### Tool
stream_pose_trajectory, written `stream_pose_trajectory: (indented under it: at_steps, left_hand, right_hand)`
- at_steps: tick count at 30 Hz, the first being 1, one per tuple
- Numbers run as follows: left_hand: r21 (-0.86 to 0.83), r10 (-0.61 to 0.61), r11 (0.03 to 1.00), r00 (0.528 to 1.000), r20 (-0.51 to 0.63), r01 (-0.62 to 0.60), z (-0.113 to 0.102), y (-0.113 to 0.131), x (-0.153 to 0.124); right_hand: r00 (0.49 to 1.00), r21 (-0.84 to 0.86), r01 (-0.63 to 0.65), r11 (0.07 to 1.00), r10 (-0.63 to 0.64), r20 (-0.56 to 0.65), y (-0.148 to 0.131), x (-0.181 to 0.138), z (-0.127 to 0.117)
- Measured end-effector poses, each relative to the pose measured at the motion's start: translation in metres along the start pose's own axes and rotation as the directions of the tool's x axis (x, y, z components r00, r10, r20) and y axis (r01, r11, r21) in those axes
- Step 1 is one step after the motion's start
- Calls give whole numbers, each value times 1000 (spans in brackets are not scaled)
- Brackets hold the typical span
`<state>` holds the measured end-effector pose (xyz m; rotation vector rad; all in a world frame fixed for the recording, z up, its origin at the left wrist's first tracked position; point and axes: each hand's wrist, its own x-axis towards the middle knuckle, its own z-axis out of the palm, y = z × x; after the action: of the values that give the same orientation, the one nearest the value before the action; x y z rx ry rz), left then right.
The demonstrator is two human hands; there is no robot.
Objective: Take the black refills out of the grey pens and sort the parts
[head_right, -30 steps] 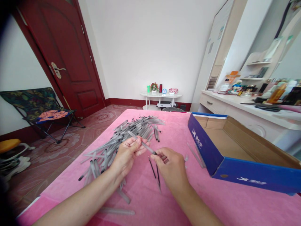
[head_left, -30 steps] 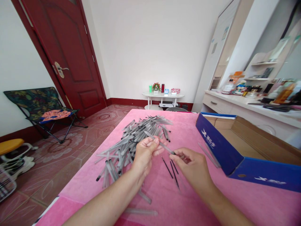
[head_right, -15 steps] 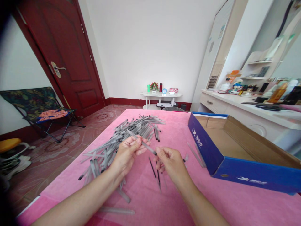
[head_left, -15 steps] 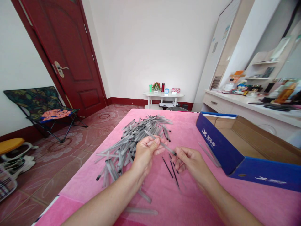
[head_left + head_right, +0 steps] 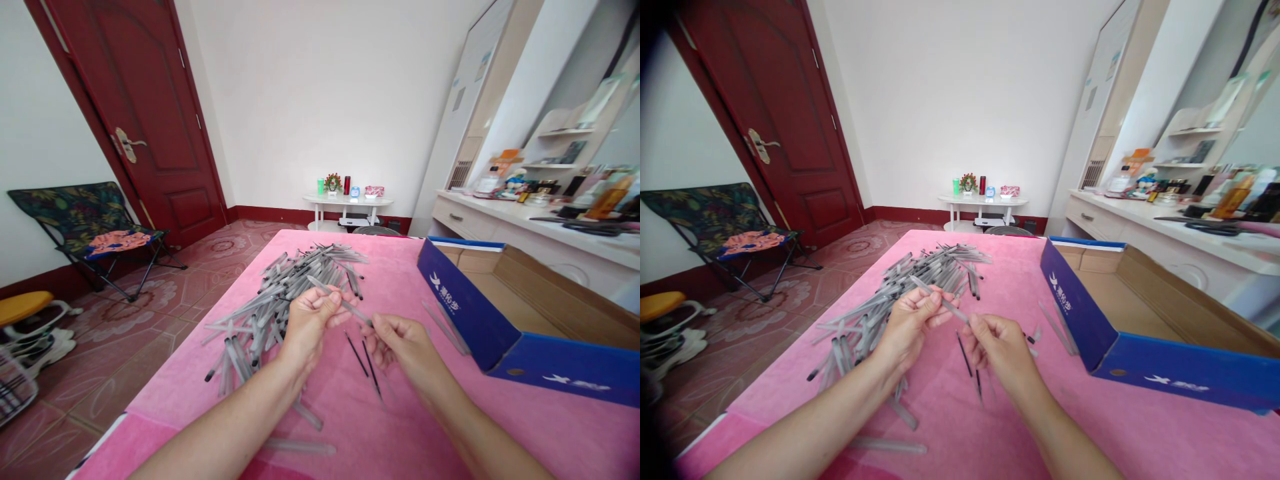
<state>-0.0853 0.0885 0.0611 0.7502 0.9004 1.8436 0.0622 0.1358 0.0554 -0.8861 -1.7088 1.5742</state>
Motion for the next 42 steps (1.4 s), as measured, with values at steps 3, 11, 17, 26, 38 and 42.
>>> stream_pose_trajectory:
  at_steps: [3,11,17,26,38,42]
  left_hand:
    - [9,-2,1000,1000,1,2,0,-1,0]
    - [11,-9,1000,1000,-9,9,2,0,-1]
    - [20,-13,1000,1000,-22,13,3,0,-1]
    - [23,2,1000,1000,-9,-2,-1,-2,1]
    - [24,6,1000,1000,-14,-6,-3,-3,1]
    - [27,2,1000,1000,-12,-2,-4,-4,2]
  right_hand:
    - [996,-64,74,995,-77,-43,1,-1,0]
    - [999,-30,28,999,-29,-43,2,0,-1]
    - [977,-114,138,984,-155,-149,1,2,-1]
    - [998,-23,45,999,-46,-36,6,2,-3]
    - [997,-6,59,998,-59,-58,3,1,0]
    - [1000,58,-22,998,23,-16,3,1,-1]
